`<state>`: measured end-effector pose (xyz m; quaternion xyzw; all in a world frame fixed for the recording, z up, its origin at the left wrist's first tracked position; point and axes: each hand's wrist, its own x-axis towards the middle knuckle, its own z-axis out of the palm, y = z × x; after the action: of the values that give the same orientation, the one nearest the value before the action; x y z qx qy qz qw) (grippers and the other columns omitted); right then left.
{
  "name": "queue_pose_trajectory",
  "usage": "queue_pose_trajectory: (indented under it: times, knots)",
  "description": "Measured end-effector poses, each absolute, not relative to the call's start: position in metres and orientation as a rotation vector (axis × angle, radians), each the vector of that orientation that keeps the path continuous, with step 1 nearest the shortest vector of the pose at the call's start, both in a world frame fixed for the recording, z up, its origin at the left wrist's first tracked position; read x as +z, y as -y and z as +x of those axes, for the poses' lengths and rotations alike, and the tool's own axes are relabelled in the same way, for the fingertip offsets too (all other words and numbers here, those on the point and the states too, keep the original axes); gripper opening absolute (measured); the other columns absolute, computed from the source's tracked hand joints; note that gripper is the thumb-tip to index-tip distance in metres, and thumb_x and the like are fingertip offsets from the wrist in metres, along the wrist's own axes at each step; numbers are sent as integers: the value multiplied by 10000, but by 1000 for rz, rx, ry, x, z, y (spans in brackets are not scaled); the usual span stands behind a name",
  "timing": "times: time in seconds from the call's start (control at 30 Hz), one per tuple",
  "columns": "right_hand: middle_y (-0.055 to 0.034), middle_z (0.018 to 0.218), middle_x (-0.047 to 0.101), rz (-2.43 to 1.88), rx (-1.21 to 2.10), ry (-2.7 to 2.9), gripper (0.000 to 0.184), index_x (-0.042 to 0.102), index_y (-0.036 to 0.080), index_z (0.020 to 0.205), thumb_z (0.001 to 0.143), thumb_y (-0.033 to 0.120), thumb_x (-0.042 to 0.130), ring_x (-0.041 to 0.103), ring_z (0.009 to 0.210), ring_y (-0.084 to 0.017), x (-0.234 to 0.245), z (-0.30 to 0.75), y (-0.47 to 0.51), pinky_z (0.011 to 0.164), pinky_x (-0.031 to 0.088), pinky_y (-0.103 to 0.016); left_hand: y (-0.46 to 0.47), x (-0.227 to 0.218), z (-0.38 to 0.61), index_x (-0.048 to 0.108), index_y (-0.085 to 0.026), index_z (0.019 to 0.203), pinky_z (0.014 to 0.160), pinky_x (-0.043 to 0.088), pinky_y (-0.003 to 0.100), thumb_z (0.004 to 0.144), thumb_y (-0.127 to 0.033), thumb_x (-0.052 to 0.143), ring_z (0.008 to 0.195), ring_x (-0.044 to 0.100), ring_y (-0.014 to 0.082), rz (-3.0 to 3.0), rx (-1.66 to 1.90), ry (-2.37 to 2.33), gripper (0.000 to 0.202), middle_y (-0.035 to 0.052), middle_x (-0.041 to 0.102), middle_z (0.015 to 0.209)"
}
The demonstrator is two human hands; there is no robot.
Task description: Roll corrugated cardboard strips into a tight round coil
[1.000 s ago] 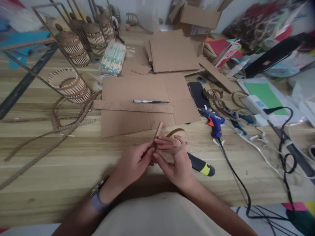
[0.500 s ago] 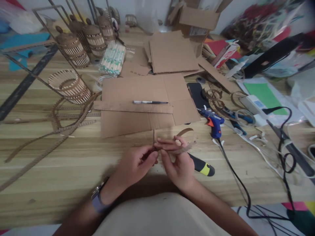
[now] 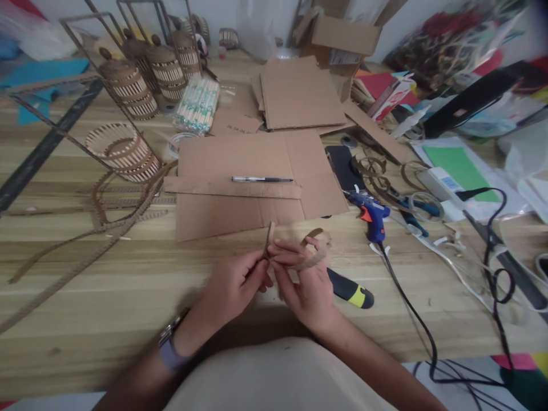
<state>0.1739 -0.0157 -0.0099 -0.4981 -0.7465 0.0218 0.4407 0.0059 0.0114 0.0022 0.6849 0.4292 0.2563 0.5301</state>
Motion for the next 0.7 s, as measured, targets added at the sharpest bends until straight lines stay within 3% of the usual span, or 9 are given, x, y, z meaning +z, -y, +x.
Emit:
queue_pose_trajectory:
  times: [0.2, 0.4, 0.57, 0.7]
  knots:
    - [16, 862, 794, -1290, 129, 1767, 187, 549, 271, 1012, 935, 101, 535, 769, 905, -202, -6, 177, 15, 1005, 435, -417, -11, 4, 5, 662, -193, 860, 607, 487, 218, 1014, -308, 454, 629, 691, 134, 1678, 589, -973, 283, -7, 738, 695]
    - [18, 936, 798, -1193, 121, 1844, 208, 546, 281, 971, 905, 85, 569, 758, 949, -203, -10, 176, 16, 1074, 377, -424, -12, 2, 7, 690, -190, 939, 620, 527, 235, 1012, -420, 450, 680, 719, 161, 1536, 562, -1036, 340, 18, 758, 760]
    - [-41, 1060, 802, -1228, 10, 1880, 108, 586, 254, 1015, 940, 206, 647, 744, 1047, -231, -14, 174, 15, 1119, 326, -429, -13, -2, 7, 681, -193, 959, 623, 515, 243, 1023, -391, 426, 659, 705, 160, 1585, 569, -1059, 329, 14, 745, 732]
    - [-4, 1040, 808, -1225, 10, 1856, 187, 600, 266, 1024, 932, 103, 592, 753, 1028, -208, -14, 172, 16, 1137, 311, -420, -11, -3, 7, 676, -192, 947, 627, 525, 247, 1028, -408, 424, 659, 703, 160, 1586, 597, -1067, 342, 18, 743, 740]
